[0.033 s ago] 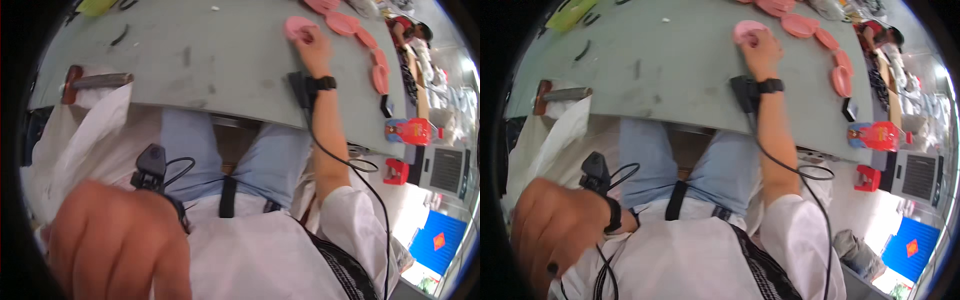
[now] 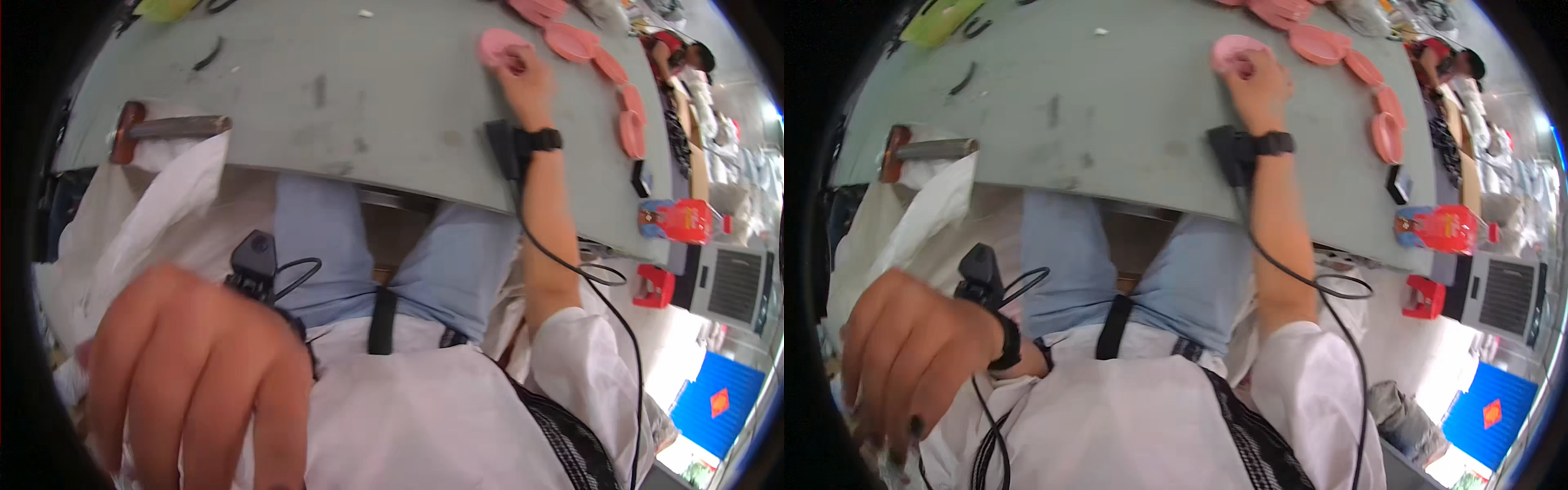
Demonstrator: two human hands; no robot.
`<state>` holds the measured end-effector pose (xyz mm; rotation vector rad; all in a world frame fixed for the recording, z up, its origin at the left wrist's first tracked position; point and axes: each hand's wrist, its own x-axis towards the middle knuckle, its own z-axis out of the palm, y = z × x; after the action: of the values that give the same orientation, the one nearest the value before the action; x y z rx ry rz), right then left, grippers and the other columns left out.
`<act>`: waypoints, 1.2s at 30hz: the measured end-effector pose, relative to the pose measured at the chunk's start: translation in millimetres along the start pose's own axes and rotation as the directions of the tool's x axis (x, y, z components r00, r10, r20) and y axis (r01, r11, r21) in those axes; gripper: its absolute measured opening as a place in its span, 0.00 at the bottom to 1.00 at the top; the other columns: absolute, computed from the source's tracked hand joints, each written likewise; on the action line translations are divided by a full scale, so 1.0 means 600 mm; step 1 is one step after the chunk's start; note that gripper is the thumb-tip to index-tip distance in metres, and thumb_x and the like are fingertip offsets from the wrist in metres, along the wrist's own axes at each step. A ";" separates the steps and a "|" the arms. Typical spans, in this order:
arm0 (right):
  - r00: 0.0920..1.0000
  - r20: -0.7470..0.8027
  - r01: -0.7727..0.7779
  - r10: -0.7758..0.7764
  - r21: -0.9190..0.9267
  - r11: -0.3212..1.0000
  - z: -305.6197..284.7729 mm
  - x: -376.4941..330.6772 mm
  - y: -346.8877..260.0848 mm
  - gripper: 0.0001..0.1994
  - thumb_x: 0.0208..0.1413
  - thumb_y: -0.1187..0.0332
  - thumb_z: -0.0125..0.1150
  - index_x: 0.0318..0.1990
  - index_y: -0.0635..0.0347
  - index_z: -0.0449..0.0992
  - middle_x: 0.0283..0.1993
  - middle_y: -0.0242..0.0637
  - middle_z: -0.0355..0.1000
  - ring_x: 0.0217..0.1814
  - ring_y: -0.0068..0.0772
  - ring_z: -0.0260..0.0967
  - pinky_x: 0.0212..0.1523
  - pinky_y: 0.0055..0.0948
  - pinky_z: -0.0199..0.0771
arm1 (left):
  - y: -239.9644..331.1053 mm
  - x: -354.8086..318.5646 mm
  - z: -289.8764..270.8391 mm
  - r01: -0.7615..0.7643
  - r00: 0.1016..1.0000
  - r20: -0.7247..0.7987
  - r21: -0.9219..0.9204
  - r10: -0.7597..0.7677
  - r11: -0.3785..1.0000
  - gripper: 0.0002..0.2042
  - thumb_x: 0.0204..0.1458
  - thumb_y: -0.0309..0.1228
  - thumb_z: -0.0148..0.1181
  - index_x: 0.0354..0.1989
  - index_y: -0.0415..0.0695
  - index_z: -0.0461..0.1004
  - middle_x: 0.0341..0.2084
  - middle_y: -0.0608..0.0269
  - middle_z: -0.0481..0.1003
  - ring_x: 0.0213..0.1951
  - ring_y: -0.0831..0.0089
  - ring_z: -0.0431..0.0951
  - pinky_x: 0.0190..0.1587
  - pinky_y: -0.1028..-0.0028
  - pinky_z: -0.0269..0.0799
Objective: Assembling pink plastic respirator or mask components with rubber seals.
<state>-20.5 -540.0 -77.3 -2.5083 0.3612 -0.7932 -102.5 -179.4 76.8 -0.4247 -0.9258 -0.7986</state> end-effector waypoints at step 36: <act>0.996 0.054 0.065 -0.077 0.195 0.979 -0.013 -0.023 -0.097 0.07 0.49 0.70 0.59 0.38 0.56 0.76 0.32 0.35 0.74 0.37 0.36 0.69 0.44 0.35 0.62 | 0.585 0.018 -0.482 0.279 0.760 -0.362 -0.567 0.539 -0.775 0.29 0.48 0.43 0.59 0.58 0.43 0.63 0.57 0.45 0.61 0.62 0.48 0.55 0.60 0.51 0.54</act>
<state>-29.9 -488.3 -48.0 -2.3677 0.1661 -0.7397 326.1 -141.5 -71.2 -3.0053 0.3146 -0.7096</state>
